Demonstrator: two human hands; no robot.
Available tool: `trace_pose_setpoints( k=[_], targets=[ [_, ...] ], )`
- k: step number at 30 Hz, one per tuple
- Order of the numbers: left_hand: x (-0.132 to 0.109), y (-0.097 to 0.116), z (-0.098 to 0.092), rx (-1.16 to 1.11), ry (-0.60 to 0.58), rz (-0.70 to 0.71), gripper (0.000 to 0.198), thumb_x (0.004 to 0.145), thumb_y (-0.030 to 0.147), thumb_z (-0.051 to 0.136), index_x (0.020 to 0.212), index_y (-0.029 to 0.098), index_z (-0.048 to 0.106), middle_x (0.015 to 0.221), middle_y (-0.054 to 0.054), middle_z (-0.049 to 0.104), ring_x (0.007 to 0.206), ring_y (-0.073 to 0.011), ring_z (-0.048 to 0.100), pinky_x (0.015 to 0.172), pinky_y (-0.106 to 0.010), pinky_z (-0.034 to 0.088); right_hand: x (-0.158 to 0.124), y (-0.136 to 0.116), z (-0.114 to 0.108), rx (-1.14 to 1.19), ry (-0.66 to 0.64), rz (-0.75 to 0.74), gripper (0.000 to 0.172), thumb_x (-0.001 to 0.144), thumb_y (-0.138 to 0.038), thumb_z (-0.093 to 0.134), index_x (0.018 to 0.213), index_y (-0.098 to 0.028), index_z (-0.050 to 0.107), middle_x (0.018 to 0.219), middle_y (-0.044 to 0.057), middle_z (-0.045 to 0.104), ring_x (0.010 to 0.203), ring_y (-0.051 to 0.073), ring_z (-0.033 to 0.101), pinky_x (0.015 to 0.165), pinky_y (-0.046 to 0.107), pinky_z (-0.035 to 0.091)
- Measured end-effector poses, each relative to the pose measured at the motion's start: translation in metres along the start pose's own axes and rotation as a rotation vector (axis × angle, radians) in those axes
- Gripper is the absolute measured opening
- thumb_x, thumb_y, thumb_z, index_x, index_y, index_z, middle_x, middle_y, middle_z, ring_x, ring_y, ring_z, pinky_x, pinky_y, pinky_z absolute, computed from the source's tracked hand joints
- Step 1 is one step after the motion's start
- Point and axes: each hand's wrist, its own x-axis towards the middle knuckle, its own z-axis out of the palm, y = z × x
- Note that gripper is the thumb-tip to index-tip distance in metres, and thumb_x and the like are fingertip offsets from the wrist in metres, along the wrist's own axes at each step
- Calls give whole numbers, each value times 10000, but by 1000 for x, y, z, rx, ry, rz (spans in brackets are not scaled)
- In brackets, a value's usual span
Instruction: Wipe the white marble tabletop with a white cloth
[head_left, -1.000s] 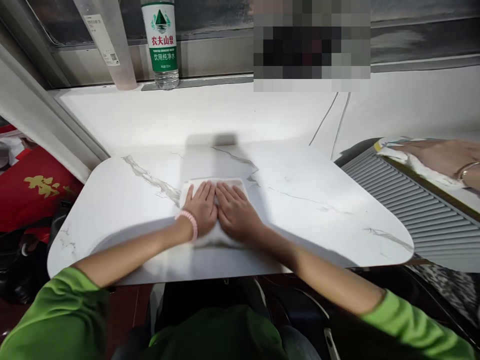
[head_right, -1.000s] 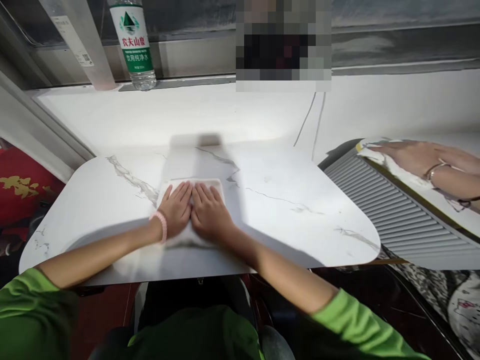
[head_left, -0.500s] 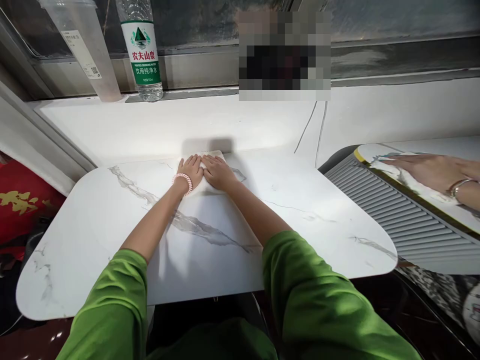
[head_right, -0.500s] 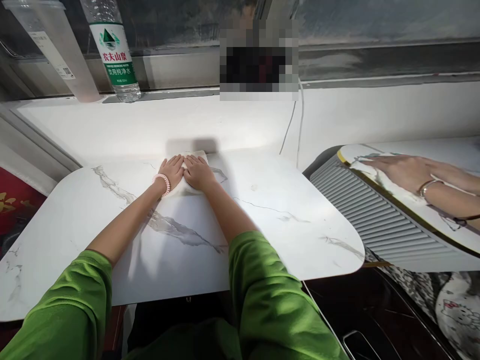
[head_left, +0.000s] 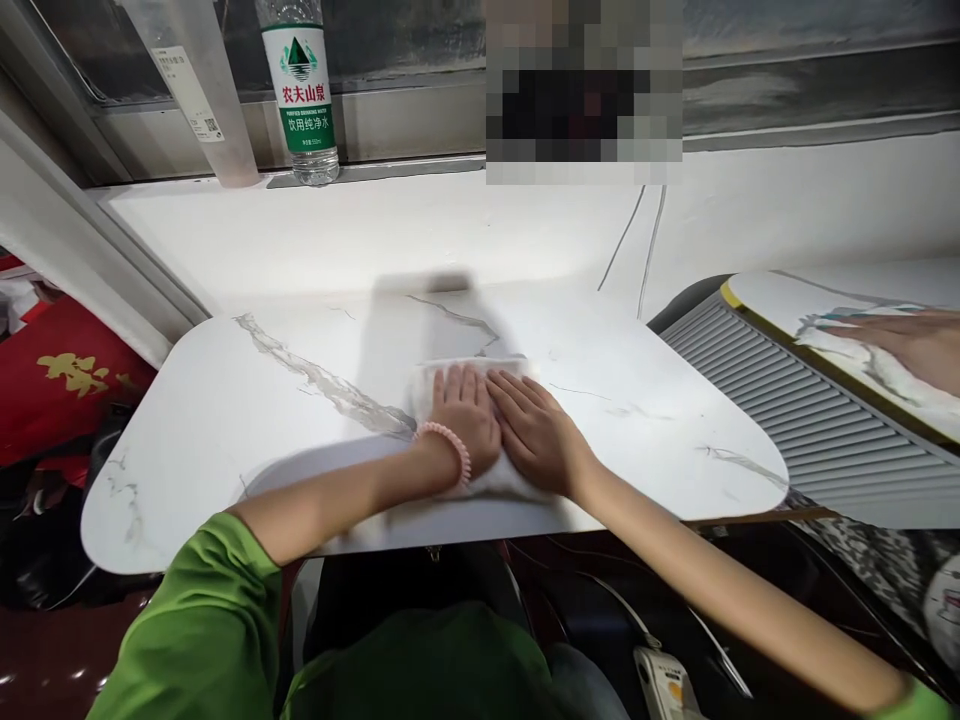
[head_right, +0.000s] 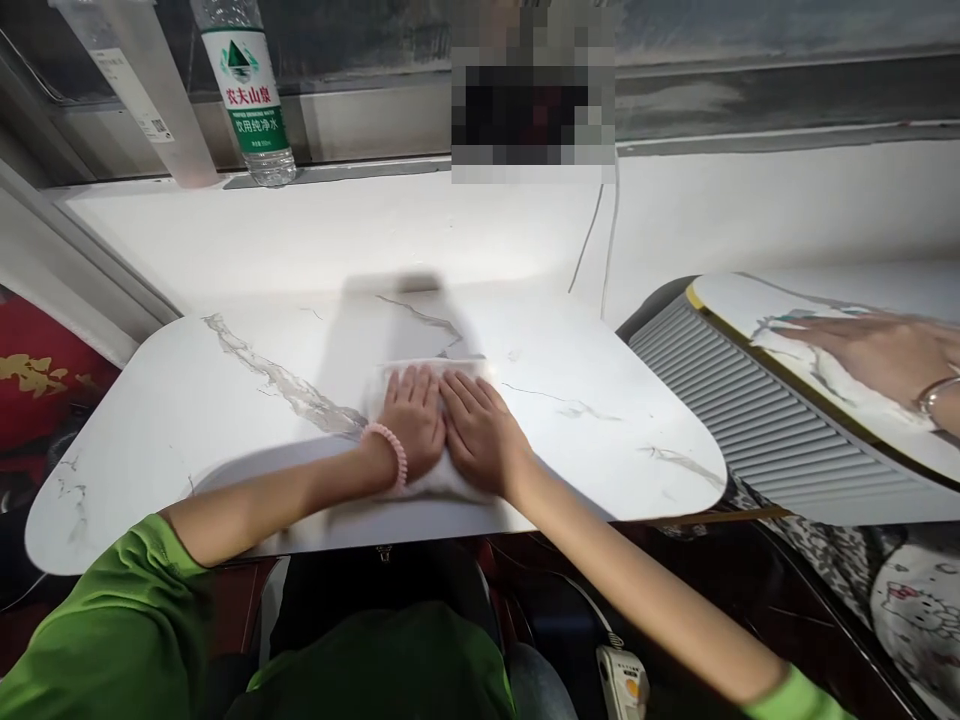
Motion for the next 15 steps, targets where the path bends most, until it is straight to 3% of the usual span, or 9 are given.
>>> trace_pose_setpoints(
  k=[4, 7, 11, 15],
  targets=[
    [-9, 25, 4, -52, 23, 50, 632, 956, 302, 378, 1507, -7, 374, 1599, -210, 294, 1495, -410, 204, 1239, -572, 169, -34, 8, -11, 45, 6, 27, 569, 958, -286, 299, 1485, -148, 462, 1510, 125, 480, 1440, 254, 395, 1187, 514, 333],
    [2, 24, 7, -81, 36, 74, 630, 954, 310, 373, 1509, 14, 385, 1593, -192, 324, 1497, -395, 216, 1245, -546, 181, -31, 19, -10, 49, -1, 50, 586, 943, -282, 316, 1498, -138, 440, 1504, 137, 488, 1430, 265, 411, 1175, 525, 346],
    [43, 4, 7, -38, 26, 67, 628, 975, 281, 303, 1520, -32, 321, 1608, -207, 284, 1506, -369, 204, 1248, -527, 150, 9, 42, 1, 9, -12, 54, 574, 927, -246, 332, 1471, -133, 475, 1484, 141, 515, 1400, 278, 452, 1157, 525, 361],
    [103, -30, -1, -18, 24, 38, 604, 980, 234, 266, 1528, -16, 303, 1618, -171, 286, 1512, -317, 210, 1250, -488, 134, 76, 69, 14, -34, 12, 64, 528, 914, -210, 347, 1373, -52, 555, 1433, 178, 562, 1364, 290, 490, 1152, 471, 361]
  ],
)
